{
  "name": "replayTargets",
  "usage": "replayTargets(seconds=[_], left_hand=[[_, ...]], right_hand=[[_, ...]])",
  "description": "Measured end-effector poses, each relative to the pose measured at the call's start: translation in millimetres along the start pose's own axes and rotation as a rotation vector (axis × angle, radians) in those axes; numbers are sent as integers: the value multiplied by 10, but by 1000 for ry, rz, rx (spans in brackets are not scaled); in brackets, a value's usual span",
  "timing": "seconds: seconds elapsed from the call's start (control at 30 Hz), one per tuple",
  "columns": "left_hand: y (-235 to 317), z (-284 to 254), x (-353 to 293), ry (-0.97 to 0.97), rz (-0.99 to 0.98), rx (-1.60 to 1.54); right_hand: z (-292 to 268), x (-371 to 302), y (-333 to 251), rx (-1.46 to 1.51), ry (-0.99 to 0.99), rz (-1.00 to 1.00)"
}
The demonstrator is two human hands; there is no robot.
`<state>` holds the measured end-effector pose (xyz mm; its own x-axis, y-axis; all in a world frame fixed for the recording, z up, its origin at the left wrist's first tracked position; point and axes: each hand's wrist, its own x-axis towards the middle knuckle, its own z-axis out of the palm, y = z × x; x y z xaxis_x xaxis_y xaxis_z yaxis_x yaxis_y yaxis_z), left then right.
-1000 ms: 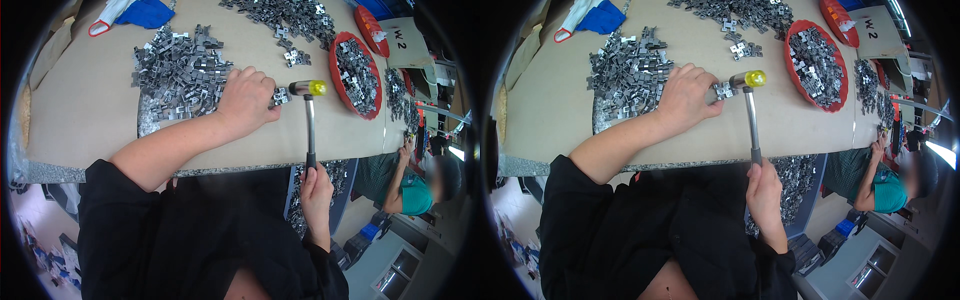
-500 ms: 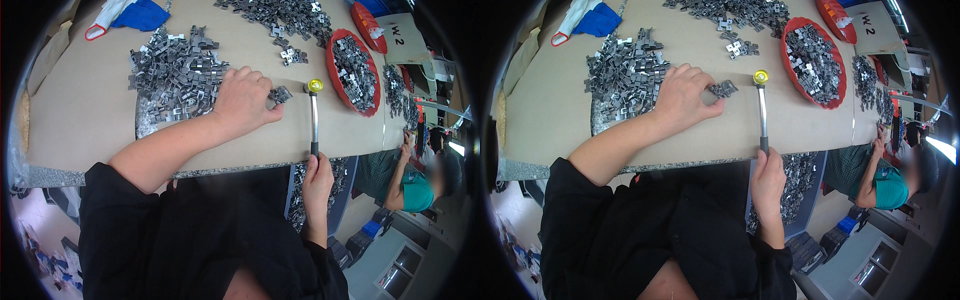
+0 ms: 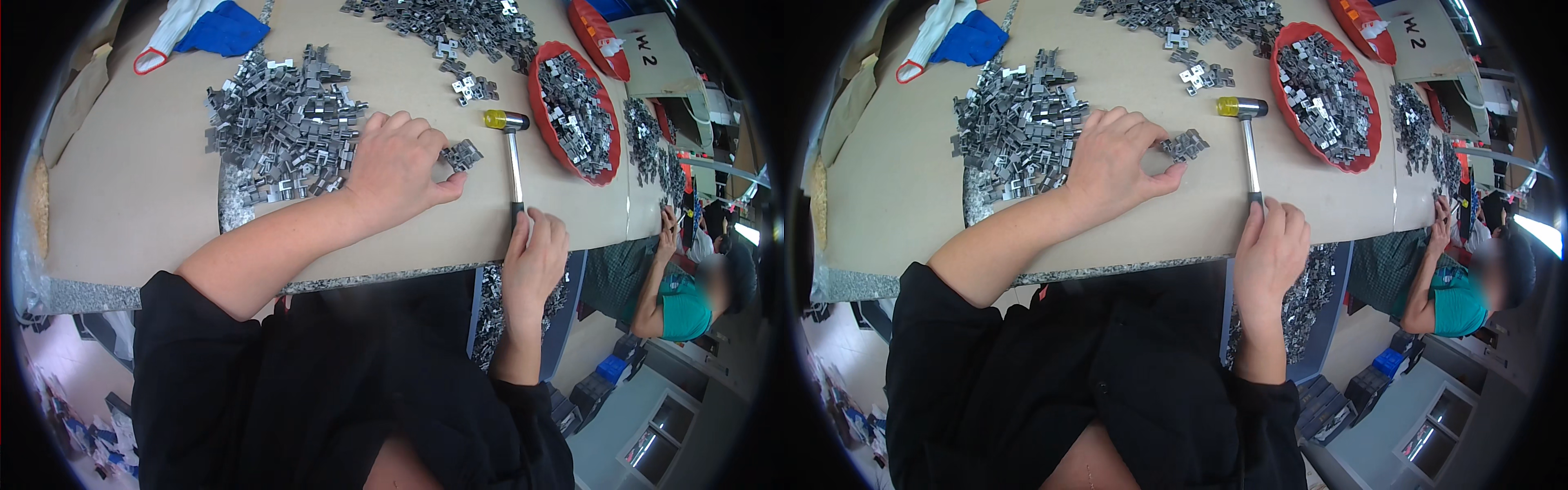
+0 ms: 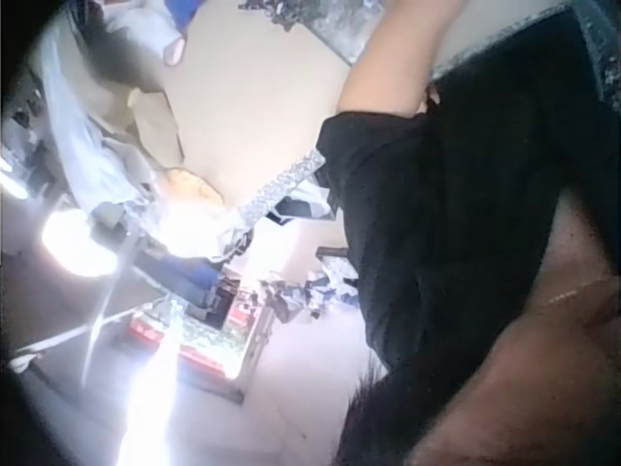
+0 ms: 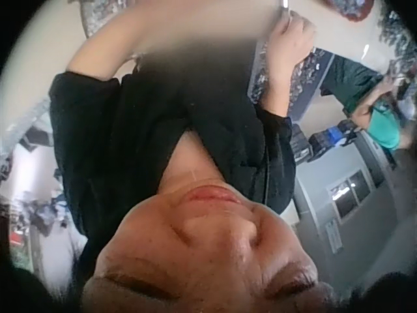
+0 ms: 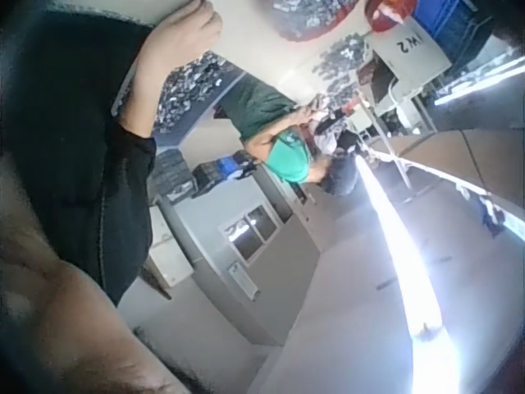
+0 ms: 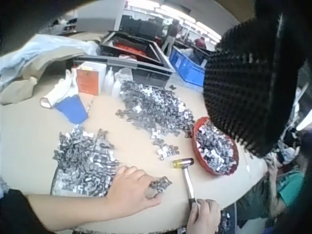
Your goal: The person assembles small metal hardware components by hand, using a mallet to tap them together.
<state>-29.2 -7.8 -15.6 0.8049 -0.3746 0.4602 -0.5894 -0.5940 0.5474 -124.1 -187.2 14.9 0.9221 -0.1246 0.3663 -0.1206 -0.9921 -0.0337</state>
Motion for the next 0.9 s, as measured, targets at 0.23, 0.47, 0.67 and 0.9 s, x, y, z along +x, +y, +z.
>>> replayTargets(seconds=[0.23,0.47,0.67,0.9], left_hand=[[55,-5,-7,56,146,-58],[57,-12,7,92,161,-65],[38,3,7,110,166,-68],[68,-17,-2,92,199,-120]], right_hand=[[161,253,-235,1300,-366,540],[183,332,-308,1598,-450,684],[127,381,-371,1620,-415,794],[210,443,-249,1392,-356,582]])
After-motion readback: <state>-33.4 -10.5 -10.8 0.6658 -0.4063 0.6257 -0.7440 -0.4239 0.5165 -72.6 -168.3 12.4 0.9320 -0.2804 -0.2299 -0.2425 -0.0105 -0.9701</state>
